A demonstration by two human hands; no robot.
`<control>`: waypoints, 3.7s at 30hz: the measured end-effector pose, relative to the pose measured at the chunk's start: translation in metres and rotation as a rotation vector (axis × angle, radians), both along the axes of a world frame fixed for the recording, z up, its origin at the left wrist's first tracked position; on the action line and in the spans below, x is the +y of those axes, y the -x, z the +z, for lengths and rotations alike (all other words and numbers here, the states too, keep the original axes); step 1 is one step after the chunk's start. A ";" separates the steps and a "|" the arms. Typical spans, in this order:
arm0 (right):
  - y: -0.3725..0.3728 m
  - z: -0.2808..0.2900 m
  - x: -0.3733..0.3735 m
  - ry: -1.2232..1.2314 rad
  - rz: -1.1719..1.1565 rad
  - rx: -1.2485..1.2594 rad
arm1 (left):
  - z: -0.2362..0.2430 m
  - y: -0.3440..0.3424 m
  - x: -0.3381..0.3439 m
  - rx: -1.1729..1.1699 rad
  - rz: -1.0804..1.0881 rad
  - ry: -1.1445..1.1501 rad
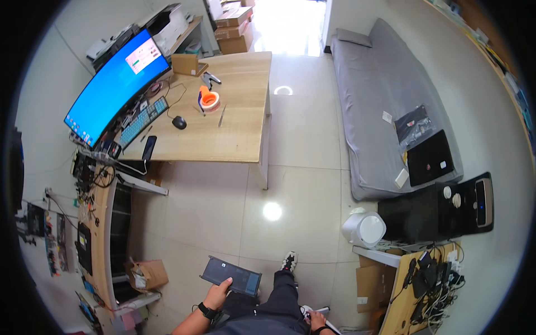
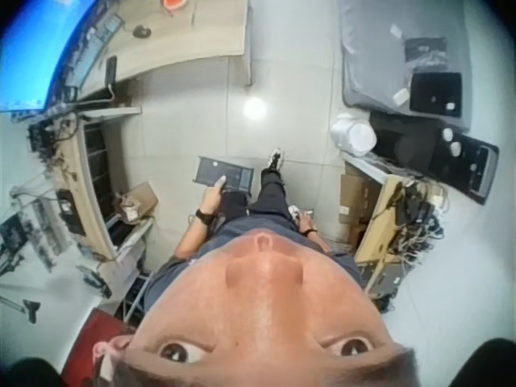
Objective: The recorder is performing maintenance on a laptop, including removing screws and inspecting internal components like the RAM and battery.
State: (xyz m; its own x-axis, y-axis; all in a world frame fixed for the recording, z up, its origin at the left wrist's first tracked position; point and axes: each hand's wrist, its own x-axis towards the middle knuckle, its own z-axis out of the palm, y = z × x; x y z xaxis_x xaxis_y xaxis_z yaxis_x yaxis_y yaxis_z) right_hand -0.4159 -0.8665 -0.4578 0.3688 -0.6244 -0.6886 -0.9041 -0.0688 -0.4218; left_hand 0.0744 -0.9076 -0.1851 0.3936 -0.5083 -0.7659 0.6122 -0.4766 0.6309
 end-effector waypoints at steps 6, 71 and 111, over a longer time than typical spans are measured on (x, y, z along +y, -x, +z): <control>0.055 0.040 -0.035 -0.088 0.002 -0.055 | -0.040 0.055 0.025 0.028 0.097 0.029; 0.238 0.267 0.189 0.904 -1.034 -1.749 | -0.050 0.478 0.069 0.349 -0.699 1.166; 0.562 0.270 0.481 1.337 -2.062 -0.389 | -0.100 0.743 -0.153 0.331 -1.412 0.891</control>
